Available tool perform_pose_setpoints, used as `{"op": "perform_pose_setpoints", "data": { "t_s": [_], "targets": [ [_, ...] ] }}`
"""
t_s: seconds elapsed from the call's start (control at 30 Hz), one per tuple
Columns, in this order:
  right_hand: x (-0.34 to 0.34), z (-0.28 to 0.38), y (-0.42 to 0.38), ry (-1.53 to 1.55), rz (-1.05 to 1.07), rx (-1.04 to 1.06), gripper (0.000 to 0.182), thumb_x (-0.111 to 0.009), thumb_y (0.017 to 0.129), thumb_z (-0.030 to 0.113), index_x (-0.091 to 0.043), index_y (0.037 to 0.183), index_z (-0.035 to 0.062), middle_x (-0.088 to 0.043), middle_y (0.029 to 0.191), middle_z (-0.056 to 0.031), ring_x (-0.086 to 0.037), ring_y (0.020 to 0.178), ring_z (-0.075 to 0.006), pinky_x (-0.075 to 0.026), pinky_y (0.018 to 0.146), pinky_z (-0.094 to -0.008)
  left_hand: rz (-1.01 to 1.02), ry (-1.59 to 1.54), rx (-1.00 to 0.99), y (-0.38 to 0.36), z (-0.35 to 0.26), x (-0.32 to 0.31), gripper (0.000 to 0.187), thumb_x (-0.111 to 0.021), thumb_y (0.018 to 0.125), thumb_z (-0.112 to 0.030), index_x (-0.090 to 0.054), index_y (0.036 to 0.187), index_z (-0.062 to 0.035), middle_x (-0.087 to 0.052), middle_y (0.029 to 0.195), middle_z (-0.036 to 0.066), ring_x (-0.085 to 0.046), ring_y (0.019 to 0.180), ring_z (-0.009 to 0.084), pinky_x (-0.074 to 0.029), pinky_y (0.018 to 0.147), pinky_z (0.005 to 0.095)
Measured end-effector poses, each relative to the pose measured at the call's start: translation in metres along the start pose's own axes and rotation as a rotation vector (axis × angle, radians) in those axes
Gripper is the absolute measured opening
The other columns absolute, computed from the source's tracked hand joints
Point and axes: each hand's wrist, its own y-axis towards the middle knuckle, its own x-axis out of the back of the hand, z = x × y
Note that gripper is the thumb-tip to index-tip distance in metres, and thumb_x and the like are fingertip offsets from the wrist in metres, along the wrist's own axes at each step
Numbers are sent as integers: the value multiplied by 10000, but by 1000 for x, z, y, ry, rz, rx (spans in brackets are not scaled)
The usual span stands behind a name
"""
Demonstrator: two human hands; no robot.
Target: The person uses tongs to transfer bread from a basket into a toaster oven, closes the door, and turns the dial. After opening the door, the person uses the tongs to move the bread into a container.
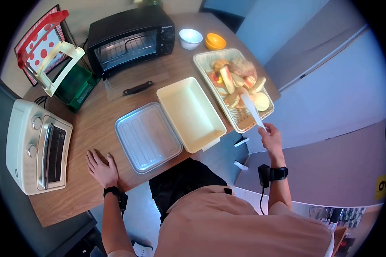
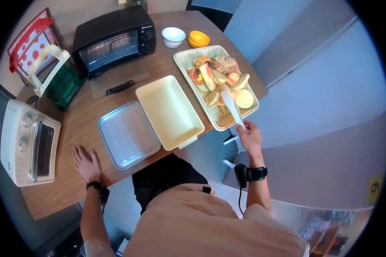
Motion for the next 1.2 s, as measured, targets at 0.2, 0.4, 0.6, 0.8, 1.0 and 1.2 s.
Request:
{"op": "perform_pose_setpoints", "data": {
  "t_s": [0.2,0.4,0.6,0.8,1.0,1.2],
  "targets": [
    [-14,-4,7,-235,-35,113,428,-696,879,235,-629,1174,-68,-707,860,-129,-650,757,-182,-519,695,-341,8,10,14,0,-1,1,654,-502,962,-433,-397,1470,-34,-342,1562,173,-274,1459,342,-203,1178,496],
    [-6,-20,14,-156,33,171,365,-675,892,194,-650,1147,-66,-715,908,-163,-663,821,-183,-522,740,-333,-1,-4,7,0,-1,-1,652,-504,962,-431,-401,1467,-31,-349,1557,174,-281,1455,341,-206,1177,492],
    [38,20,-9,-147,26,177,331,-619,929,155,-645,1179,-60,-705,904,-97,-618,734,-140,-504,678,-277,-18,-11,1,-2,-3,3,645,-512,960,-420,-406,1462,-29,-356,1548,182,-287,1451,340,-208,1178,483],
    [55,32,0,86,104,58,302,-574,969,194,-626,1159,-35,-673,885,-60,-389,489,-31,-322,422,-204,-19,-30,15,-1,0,-1,651,-531,944,-412,-414,1455,-26,-354,1547,193,-284,1453,347,-202,1179,500],
    [1,73,14,527,447,36,275,-536,1011,161,-554,1212,-25,-676,973,-90,-343,482,-31,-300,404,-187,-35,-76,81,1,-1,7,657,-552,913,-415,-442,1426,-20,-372,1529,206,-291,1449,351,-210,1178,509],
    [-141,168,18,665,835,90,227,-548,1010,155,-577,1161,-11,-698,1034,-85,-370,553,-32,-319,474,-178,-18,-107,110,1,-6,13,672,-565,897,-412,-441,1428,-20,-371,1529,207,-291,1446,357,-212,1178,512]
  ]
}}
